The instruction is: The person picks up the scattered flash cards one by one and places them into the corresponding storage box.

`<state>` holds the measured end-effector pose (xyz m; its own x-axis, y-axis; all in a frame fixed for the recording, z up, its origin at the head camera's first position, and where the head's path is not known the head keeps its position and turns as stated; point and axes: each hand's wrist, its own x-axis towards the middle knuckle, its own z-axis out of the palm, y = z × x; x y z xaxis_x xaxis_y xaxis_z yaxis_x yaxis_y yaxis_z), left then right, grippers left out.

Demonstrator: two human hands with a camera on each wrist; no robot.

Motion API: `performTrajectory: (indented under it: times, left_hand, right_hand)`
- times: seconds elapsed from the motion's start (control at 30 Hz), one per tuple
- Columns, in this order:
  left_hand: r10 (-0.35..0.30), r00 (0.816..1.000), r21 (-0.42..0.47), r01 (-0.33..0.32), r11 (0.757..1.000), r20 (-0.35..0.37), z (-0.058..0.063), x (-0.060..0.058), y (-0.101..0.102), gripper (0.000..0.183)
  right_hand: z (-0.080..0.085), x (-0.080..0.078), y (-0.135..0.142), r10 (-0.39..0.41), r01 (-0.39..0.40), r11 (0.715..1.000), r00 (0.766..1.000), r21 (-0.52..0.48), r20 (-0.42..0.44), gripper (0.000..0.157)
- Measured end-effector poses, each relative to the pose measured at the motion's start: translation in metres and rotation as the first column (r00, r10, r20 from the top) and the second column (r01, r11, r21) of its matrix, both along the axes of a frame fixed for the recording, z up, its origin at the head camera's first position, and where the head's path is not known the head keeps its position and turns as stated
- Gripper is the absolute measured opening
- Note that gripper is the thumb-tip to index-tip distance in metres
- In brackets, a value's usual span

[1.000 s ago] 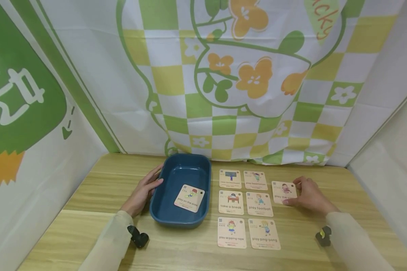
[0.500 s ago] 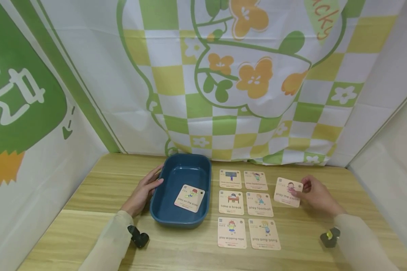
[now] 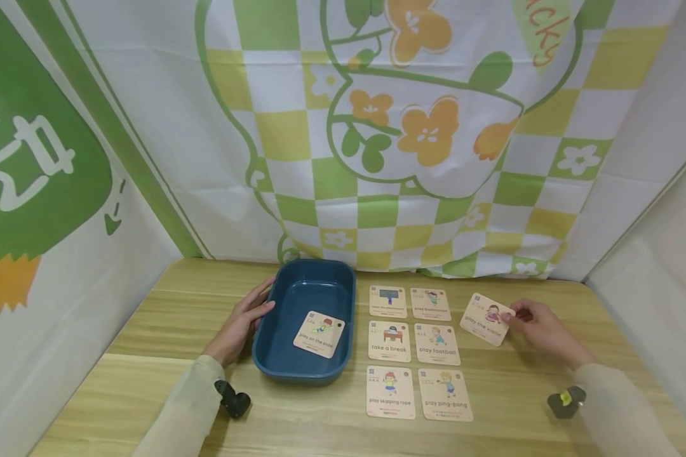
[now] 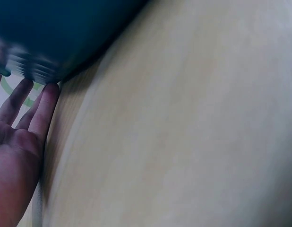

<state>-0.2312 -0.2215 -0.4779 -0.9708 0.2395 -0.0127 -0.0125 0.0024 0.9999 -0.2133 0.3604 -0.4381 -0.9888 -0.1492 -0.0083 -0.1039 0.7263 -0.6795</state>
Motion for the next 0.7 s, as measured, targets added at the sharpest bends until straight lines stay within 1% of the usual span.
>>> performTrajectory:
  times: [0.17, 0.37, 0.53, 0.7]
  left_hand:
    - [0.004, 1.0, 0.008, -0.004, 1.0, 0.008, -0.001, -0.001, 0.0, 0.063]
    - [0.008, 1.0, -0.01, -0.008, 1.0, 0.015, -0.001, 0.0, 0.0, 0.063]
    - [0.013, 1.0, -0.013, -0.012, 1.0, 0.026, -0.001, -0.001, 0.001, 0.063]
    - [0.011, 1.0, -0.012, -0.011, 1.0, 0.023, 0.0, 0.0, 0.001, 0.063]
  right_hand:
    - [0.002, 0.003, 0.001, 0.001, -0.001, 1.0, 1.0, -0.018, 0.002, 0.025]
    - [0.005, 0.005, 0.0, -0.008, 0.008, 1.0, 1.0, -0.02, -0.011, 0.026]
    - [0.01, 0.007, -0.003, -0.009, 0.009, 1.0, 0.999, 0.001, -0.051, 0.026]
    - [0.019, 0.008, -0.007, -0.029, 0.032, 0.999, 0.994, 0.027, -0.108, 0.028]
